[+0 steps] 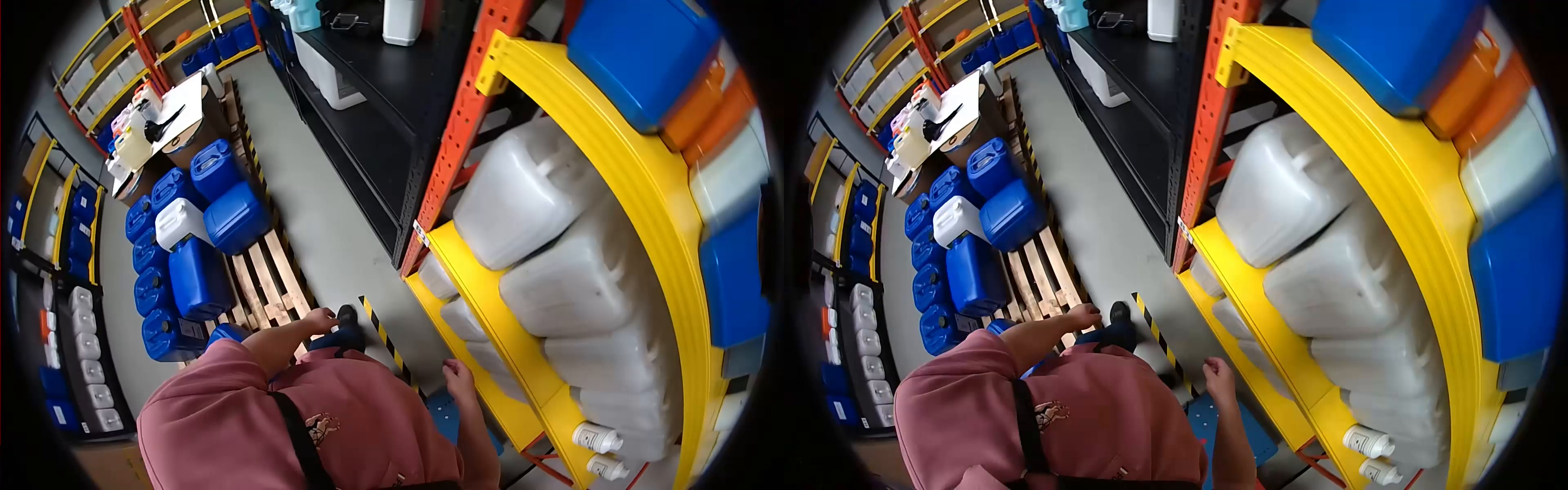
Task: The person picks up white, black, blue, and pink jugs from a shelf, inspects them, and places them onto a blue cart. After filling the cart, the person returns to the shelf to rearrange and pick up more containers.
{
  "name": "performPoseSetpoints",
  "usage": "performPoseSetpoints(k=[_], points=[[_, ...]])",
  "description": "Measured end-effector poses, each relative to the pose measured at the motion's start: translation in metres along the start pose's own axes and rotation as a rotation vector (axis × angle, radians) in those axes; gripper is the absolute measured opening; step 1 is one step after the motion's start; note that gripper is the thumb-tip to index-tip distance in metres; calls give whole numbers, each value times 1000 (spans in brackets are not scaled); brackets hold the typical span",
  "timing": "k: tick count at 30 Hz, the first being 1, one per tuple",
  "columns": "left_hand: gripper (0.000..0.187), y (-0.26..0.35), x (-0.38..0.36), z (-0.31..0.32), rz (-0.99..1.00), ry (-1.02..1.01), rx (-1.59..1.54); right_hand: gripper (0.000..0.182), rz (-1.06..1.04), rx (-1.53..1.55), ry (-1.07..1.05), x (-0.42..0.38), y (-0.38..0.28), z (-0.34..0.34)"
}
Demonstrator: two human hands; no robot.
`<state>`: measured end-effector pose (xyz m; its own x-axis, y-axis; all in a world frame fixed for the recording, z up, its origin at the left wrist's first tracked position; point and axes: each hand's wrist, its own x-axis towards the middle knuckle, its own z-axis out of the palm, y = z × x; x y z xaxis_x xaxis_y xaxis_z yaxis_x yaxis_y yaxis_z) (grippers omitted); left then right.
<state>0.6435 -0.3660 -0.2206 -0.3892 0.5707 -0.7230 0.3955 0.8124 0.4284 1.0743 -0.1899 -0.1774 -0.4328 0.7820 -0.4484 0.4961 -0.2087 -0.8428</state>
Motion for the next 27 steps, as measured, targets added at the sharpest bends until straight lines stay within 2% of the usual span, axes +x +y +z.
performPoseSetpoints(k=[1,2,5,7,10,11,12,15,18,20,22,24,27], points=[[53,-4,-1,-11,1,51,6,27,-7,-14,-11,16,-24,11],[51,-10,-4,-24,-53,-5,-106,27,-23,-4,-55,32,-51,23],[50,-39,10,-62,-141,6,-204,26,-41,31,-151,83,-116,69],[50,-52,16,-94,-177,83,-180,24,-26,65,-199,106,-156,103],[51,-59,23,-157,-241,74,-203,25,-149,115,-284,135,-233,138],[50,-71,36,-170,-243,86,-216,26,-194,148,-312,141,-258,148],[49,-110,74,-170,-135,108,-111,26,-236,183,-342,146,-281,157],[48,-114,93,-214,-195,158,-226,25,-302,268,-378,159,-348,179],[47,-91,90,-247,-261,236,-360,24,-386,289,-436,179,-402,192],[46,-82,95,-262,-285,219,-387,22,-520,212,-428,196,-434,201],[45,-78,105,-271,-299,214,-401,21,-562,209,-440,209,-473,207],[47,-70,113,-289,-336,213,-480,23,-654,209,-522,229,-498,212],[46,-88,155,-298,-337,292,-521,22,-660,219,-526,256,-533,225]])
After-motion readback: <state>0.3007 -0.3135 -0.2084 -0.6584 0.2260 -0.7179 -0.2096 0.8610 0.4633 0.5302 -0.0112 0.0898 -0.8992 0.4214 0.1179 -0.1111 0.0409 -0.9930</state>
